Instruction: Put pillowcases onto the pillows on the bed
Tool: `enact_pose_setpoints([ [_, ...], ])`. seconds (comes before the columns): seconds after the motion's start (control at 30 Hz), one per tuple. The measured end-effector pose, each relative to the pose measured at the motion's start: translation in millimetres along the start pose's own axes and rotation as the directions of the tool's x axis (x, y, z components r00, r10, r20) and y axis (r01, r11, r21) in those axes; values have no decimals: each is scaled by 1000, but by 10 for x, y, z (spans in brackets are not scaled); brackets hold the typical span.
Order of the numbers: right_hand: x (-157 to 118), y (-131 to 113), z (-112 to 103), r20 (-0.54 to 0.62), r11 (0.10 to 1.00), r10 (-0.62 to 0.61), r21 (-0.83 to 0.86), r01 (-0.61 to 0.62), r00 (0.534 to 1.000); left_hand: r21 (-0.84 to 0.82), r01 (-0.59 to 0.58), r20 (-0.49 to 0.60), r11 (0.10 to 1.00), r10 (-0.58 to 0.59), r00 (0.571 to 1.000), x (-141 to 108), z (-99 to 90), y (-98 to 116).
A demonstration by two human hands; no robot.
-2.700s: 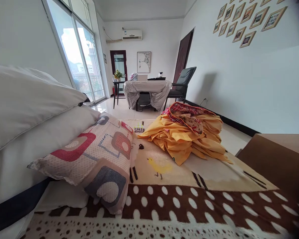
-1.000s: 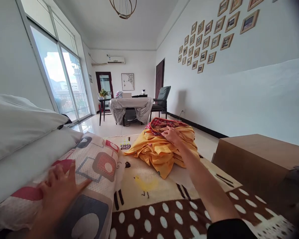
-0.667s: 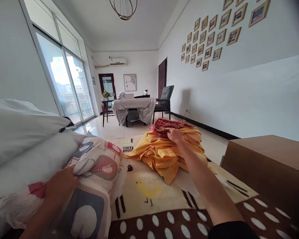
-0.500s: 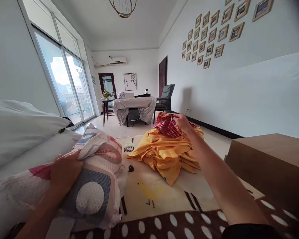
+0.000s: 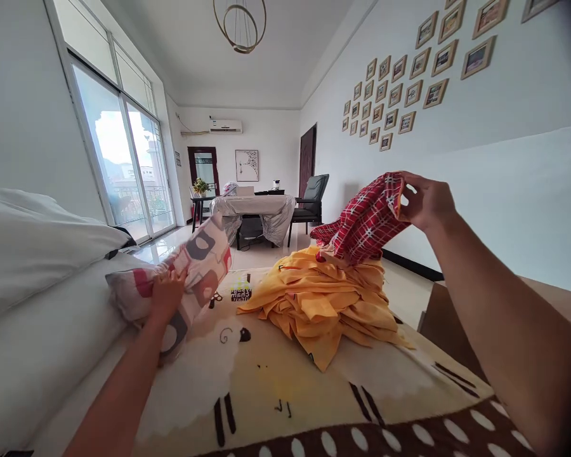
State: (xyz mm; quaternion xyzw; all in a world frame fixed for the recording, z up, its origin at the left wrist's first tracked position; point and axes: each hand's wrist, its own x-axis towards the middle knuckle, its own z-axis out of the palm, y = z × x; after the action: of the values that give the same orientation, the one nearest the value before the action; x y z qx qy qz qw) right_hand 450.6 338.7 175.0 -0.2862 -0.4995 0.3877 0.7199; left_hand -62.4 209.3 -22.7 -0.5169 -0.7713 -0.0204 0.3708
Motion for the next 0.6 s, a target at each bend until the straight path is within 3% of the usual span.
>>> enact_pose_setpoints([
  [0.13, 35, -166, -174, -13, 987, -119, 103, 120, 993, -23, 74, 23, 997, -73, 997, -130, 365, 81],
  [0.3, 48, -539, -252, -8, 916, -317, 259, 308, 949, -52, 130, 55, 990, -127, 990, 5, 495, -106],
  [0.47, -262, -1198, -160, 146, 897, -439, 131, 422, 887, -108, 89, 89, 990, -80, 993, -43, 305, -233],
  [0.6, -569, -1673, 32, 243, 875, -478, 49, 482, 844, -162, 29, 32, 986, -24, 999, -96, -44, -10],
])
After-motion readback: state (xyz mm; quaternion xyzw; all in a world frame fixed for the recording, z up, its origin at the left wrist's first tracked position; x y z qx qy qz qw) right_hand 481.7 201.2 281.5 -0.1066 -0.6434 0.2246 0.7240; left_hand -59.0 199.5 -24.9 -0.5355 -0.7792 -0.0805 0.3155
